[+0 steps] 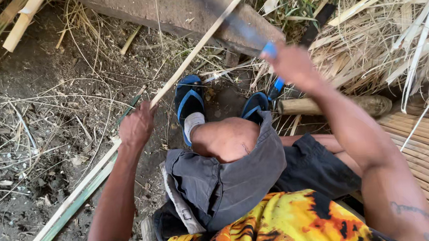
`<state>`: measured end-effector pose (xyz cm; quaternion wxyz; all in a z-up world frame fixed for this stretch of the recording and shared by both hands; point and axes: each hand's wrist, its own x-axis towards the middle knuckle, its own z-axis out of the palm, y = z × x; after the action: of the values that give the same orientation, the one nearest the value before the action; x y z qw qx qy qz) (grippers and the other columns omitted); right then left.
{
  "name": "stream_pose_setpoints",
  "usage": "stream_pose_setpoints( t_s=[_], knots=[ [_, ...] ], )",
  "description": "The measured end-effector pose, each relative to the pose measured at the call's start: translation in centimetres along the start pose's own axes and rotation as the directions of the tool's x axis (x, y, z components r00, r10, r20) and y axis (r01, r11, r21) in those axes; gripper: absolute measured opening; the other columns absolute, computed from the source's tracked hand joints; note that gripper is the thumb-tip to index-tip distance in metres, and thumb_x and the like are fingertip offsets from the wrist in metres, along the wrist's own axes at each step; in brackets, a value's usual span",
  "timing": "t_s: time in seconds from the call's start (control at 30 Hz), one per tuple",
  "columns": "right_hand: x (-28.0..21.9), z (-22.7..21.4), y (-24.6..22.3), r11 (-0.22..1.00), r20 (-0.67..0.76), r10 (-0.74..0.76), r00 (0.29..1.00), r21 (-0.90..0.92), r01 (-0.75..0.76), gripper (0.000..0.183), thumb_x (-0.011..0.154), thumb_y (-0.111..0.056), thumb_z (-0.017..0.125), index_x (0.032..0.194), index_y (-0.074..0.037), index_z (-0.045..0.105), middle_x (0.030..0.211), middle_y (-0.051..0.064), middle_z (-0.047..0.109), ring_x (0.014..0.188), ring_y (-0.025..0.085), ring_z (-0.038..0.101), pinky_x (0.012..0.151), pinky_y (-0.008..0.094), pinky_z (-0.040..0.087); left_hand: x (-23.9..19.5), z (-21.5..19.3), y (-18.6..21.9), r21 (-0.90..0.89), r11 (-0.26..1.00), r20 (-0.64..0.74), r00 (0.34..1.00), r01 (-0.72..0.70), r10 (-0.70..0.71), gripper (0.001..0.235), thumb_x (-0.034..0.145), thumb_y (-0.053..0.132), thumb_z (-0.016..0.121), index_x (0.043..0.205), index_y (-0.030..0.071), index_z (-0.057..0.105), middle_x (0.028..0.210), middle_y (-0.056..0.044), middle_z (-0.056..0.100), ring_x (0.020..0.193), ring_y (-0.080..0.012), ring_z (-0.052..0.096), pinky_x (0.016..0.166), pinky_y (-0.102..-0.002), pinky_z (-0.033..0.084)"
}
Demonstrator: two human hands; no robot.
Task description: The person sits on the ground and uses a machete to split long bamboo poles into thin strips. They hold the bamboo against a wooden block and repeatedly strike it with the machete to separate the material.
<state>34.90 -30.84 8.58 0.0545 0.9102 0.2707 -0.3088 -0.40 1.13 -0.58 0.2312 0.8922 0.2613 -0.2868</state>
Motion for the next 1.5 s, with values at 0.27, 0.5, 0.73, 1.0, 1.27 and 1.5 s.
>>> stream_pose_setpoints(
  t_s=[0.27,0.5,0.73,1.0,1.27,1.5],
  knots=[
    [1.2,-3.7,6.2,0.976,-0.251,0.096,0.963,-0.167,-0.141,0.061,0.111,-0.061,0.046,0.113,-0.002,0.061,0.078,0.021,0.070,0.071,0.041,0.070,0.071,0.055,0.053,-5.0,2.8,-8.5,0.013,0.999,-0.021,0.999,0.037,-0.036,0.045,0.111,0.048,0.030,0.112,0.010,0.054,0.070,-0.017,0.062,0.048,-0.0274,0.060,0.039,-0.044,0.050],
    [-2.2,0.8,-1.2,0.974,0.012,-0.113,0.994,-0.198,0.113,0.071,0.102,-0.063,0.042,0.129,0.000,0.056,0.087,0.023,0.072,0.077,0.042,0.072,0.068,0.055,0.057,-1.6,0.6,-2.9,-0.117,0.993,0.007,1.000,0.007,-0.006,0.049,0.109,0.052,0.031,0.124,0.013,0.058,0.074,-0.021,0.067,0.056,-0.0348,0.066,0.049,-0.051,0.055],
    [3.5,-3.5,11.9,0.958,-0.364,0.268,0.892,0.007,-0.285,0.057,0.106,-0.057,0.061,0.118,-0.002,0.067,0.090,0.022,0.067,0.082,0.038,0.068,0.066,0.056,0.053,-6.8,5.5,-14.3,0.067,0.978,0.039,0.979,0.196,-0.199,0.061,0.105,0.063,0.028,0.123,0.017,0.064,0.089,-0.022,0.073,0.075,-0.0386,0.068,0.068,-0.053,0.057],
    [1.3,-2.6,8.1,0.976,-0.418,0.151,0.896,-0.081,-0.203,0.055,0.119,-0.052,0.046,0.122,0.001,0.061,0.097,0.022,0.069,0.088,0.041,0.067,0.078,0.057,0.052,-1.8,0.3,-4.9,-0.135,0.991,0.072,0.997,0.016,-0.006,0.048,0.101,0.050,0.043,0.126,0.013,0.060,0.099,-0.025,0.074,0.088,-0.0456,0.071,0.077,-0.058,0.055],
    [-6.3,6.5,-6.9,0.968,0.251,-0.151,0.956,-0.160,0.195,0.061,0.101,-0.065,0.043,0.126,-0.009,0.052,0.106,0.020,0.073,0.098,0.041,0.074,0.084,0.054,0.058,2.8,-2.6,5.4,-0.199,0.977,0.071,0.993,-0.079,0.094,0.055,0.108,0.052,0.038,0.106,0.006,0.069,0.094,-0.026,0.073,0.088,-0.0449,0.071,0.081,-0.058,0.054],
    [-1.6,-0.5,10.2,0.882,-0.301,0.398,0.867,0.386,-0.270,0.042,0.111,-0.046,0.042,0.120,-0.017,0.071,0.089,0.010,0.069,0.082,0.028,0.068,0.074,0.046,0.051,-3.2,-1.6,0.0,-0.111,0.986,0.195,0.976,0.124,-0.101,0.048,0.113,0.050,0.039,0.102,0.010,0.064,0.083,-0.019,0.074,0.074,-0.0383,0.075,0.064,-0.050,0.059]
  ],
)
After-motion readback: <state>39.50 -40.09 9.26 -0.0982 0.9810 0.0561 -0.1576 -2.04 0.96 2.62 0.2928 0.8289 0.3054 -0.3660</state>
